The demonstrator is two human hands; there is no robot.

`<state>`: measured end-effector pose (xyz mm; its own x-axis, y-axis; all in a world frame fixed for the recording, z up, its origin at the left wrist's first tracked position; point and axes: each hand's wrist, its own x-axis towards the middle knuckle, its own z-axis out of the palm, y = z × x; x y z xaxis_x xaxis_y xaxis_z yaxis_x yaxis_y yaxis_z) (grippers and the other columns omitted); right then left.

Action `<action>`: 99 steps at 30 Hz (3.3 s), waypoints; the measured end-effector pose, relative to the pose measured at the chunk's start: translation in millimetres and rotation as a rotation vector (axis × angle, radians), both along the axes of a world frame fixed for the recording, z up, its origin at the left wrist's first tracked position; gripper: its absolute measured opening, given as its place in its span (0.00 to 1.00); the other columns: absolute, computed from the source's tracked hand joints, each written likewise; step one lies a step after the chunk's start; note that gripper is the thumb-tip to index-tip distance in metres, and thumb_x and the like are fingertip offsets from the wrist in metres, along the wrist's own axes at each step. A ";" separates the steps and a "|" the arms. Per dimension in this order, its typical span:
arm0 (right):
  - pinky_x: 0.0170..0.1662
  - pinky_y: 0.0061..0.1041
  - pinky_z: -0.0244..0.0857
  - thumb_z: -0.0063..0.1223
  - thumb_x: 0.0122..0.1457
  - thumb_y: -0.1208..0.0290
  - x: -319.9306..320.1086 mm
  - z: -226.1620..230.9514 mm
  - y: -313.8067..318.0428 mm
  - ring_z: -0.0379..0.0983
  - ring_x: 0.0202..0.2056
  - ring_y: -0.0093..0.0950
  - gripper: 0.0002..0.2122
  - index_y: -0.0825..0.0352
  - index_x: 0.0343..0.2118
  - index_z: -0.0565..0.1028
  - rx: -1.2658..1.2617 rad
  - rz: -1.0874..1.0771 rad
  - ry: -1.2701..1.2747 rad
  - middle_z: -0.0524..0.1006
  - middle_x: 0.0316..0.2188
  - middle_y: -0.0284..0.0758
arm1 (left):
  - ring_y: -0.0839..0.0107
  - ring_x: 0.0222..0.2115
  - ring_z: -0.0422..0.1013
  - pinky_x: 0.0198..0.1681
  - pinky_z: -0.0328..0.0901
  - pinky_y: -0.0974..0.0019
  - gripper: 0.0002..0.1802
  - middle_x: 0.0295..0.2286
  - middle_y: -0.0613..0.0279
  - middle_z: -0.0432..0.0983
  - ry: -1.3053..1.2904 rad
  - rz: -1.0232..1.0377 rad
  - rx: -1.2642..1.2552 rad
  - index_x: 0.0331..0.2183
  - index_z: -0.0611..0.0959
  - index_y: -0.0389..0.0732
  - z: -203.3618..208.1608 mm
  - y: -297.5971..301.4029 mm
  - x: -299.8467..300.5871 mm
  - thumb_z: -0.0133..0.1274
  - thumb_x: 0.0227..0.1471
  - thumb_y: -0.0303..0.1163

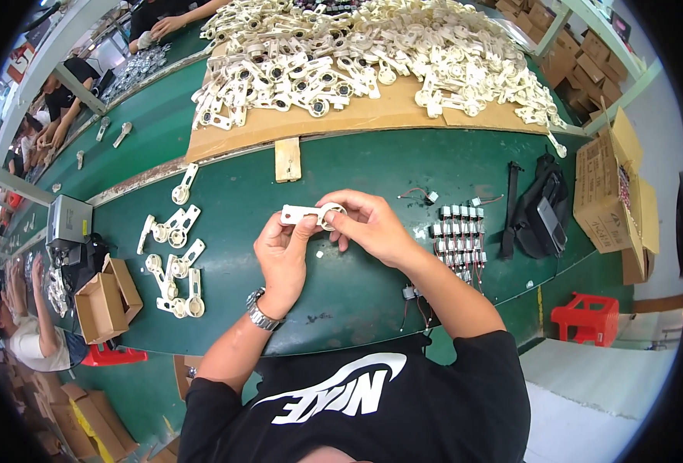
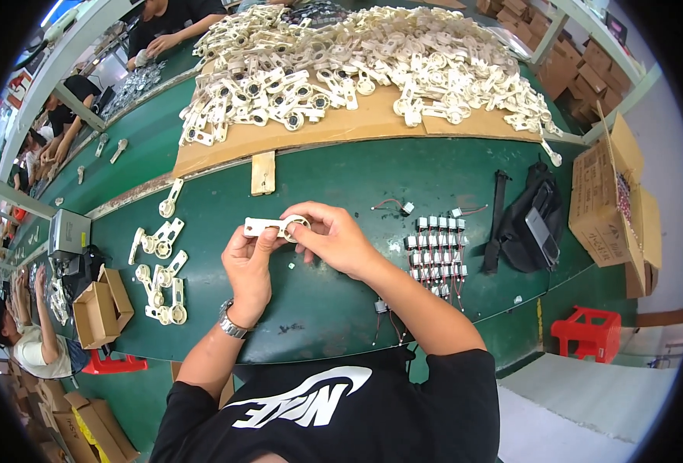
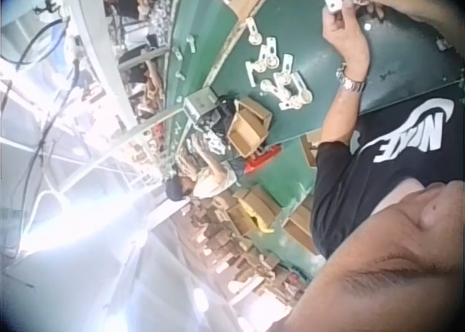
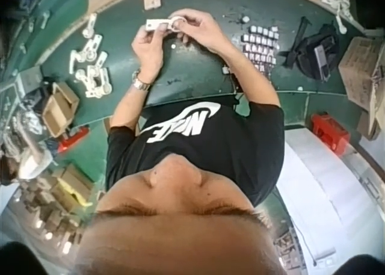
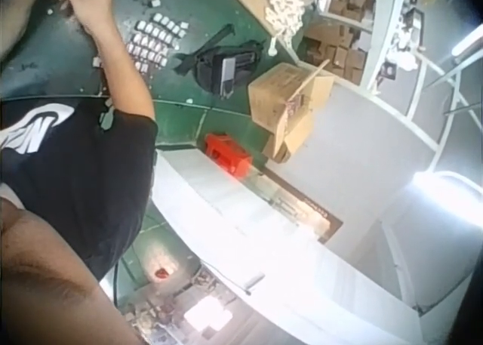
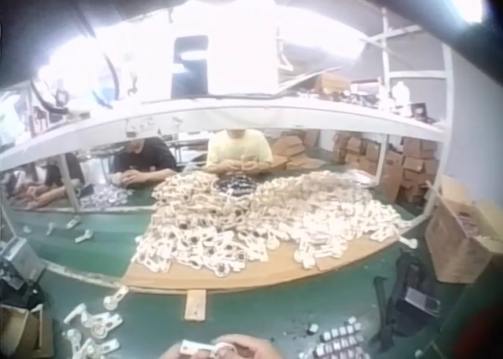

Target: The person assembles electronic components by hand, inserting small motors into white plastic housings.

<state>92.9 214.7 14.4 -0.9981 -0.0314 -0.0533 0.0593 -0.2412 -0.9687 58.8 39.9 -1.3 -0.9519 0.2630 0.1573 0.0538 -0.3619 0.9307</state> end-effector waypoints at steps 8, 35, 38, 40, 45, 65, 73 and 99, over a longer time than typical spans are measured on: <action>0.25 0.18 0.68 0.59 0.68 0.67 -10.7 16.5 6.8 0.73 0.24 0.16 0.13 0.69 0.50 0.79 0.294 0.053 -0.200 0.80 0.28 0.29 | 0.74 0.34 0.79 0.41 0.72 0.71 0.13 0.33 0.58 0.82 0.102 -0.038 -0.599 0.43 0.81 0.33 21.8 -25.2 -31.3 0.61 0.63 0.32; 0.52 0.39 0.71 0.66 0.53 0.76 23.9 45.2 152.8 0.76 0.46 0.45 0.22 0.65 0.54 0.77 1.541 0.106 -0.002 0.79 0.43 0.44 | 0.73 0.42 0.78 0.47 0.72 0.66 0.15 0.48 0.55 0.82 0.017 -0.023 -0.368 0.52 0.74 0.36 15.4 -103.6 -124.3 0.49 0.70 0.35; 0.47 0.41 0.71 0.66 0.52 0.78 36.1 37.2 139.8 0.76 0.42 0.47 0.21 0.66 0.51 0.77 1.430 0.032 -0.061 0.77 0.37 0.45 | 0.65 0.46 0.79 0.52 0.74 0.60 0.14 0.49 0.51 0.81 -0.166 -0.168 -0.071 0.53 0.71 0.36 4.2 -69.8 -99.6 0.49 0.68 0.28; 0.46 0.42 0.70 0.65 0.52 0.80 36.8 36.6 132.3 0.76 0.40 0.46 0.19 0.67 0.49 0.77 1.331 0.036 -0.114 0.76 0.37 0.44 | 0.64 0.47 0.79 0.52 0.74 0.59 0.17 0.50 0.51 0.80 -0.243 -0.215 0.024 0.55 0.71 0.36 -3.9 -59.2 -90.7 0.50 0.68 0.28; 0.41 0.37 0.72 0.63 0.56 0.78 34.3 21.0 125.3 0.78 0.36 0.43 0.11 0.71 0.43 0.78 1.454 -0.067 0.304 0.78 0.33 0.44 | 0.63 0.52 0.77 0.56 0.73 0.57 0.24 0.52 0.49 0.78 -0.285 -0.342 0.104 0.59 0.71 0.36 -4.7 -49.0 -80.8 0.55 0.66 0.35; 0.36 0.24 0.74 0.63 0.61 0.74 -12.5 14.2 -22.0 0.79 0.32 0.25 0.14 0.74 0.48 0.79 0.522 0.066 0.119 0.82 0.32 0.39 | 0.60 0.56 0.73 0.60 0.69 0.54 0.20 0.53 0.52 0.75 -0.243 -0.453 0.154 0.58 0.71 0.40 -1.4 -52.8 -69.2 0.53 0.67 0.29; 0.30 0.29 0.69 0.60 0.65 0.72 -19.9 17.3 -36.2 0.76 0.26 0.29 0.12 0.75 0.46 0.75 0.719 -0.082 0.059 0.79 0.31 0.42 | 0.73 0.51 0.73 0.57 0.69 0.63 0.18 0.48 0.62 0.76 -0.116 -0.385 0.074 0.55 0.73 0.40 -6.4 -44.2 -56.8 0.53 0.65 0.21; 0.39 0.39 0.73 0.64 0.59 0.73 -16.4 27.1 -35.9 0.77 0.37 0.41 0.12 0.68 0.44 0.78 1.231 -0.212 0.519 0.76 0.38 0.38 | 0.62 0.58 0.72 0.62 0.68 0.60 0.18 0.50 0.59 0.73 0.015 -0.286 0.107 0.54 0.72 0.36 -6.6 -36.6 -49.0 0.49 0.64 0.15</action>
<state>76.5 178.9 41.5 -0.8910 -0.0810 0.4468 -0.3064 0.8334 -0.4600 9.8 3.3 -8.0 -0.8390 0.5010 0.2123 -0.0508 -0.4606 0.8862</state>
